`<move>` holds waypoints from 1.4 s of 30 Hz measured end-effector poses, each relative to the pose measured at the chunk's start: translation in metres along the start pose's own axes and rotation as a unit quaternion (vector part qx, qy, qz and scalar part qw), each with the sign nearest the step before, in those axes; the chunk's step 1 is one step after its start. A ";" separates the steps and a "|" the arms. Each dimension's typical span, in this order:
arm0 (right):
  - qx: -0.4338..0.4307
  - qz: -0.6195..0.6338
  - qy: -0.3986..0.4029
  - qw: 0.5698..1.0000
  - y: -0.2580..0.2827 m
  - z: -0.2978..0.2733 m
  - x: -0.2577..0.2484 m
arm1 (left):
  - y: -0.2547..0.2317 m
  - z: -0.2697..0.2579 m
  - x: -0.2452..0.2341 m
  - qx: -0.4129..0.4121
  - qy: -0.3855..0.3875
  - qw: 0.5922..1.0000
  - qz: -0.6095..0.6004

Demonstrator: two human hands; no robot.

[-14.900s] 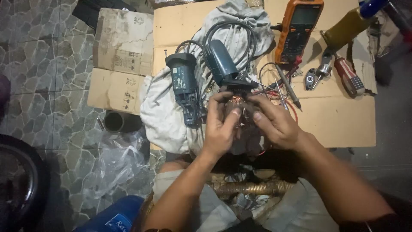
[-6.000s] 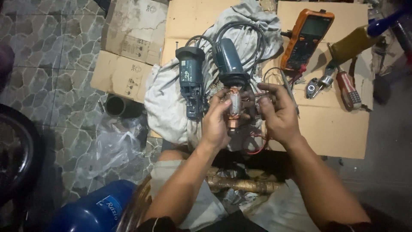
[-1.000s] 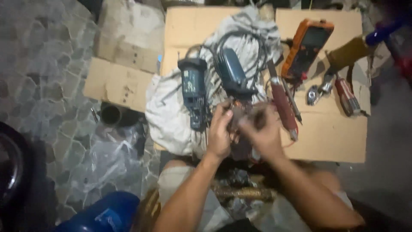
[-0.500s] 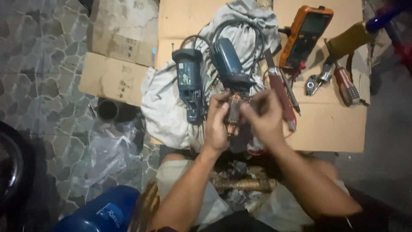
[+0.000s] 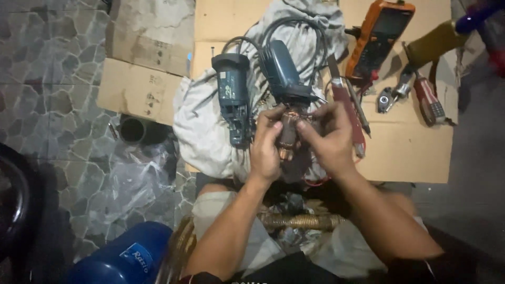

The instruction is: The person holds a cylindrical copper-wound electrical component and uses a small metal tool to scrape and clean the surface of the copper windings. The person rotates the component to access different areas while working over a cluttered workbench.

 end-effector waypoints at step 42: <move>-0.003 -0.037 -0.003 0.999 0.009 -0.004 0.008 | -0.001 -0.004 0.011 -0.054 -0.017 0.997 0.058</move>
Point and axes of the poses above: each hand's wrist, its own z-axis towards the middle knuckle, its own x-axis out of the palm, y = z × x, the point moved 1 cm from there along z, towards the middle knuckle, and after that the axes turned 15 degrees about y, right-handed, at the moved point
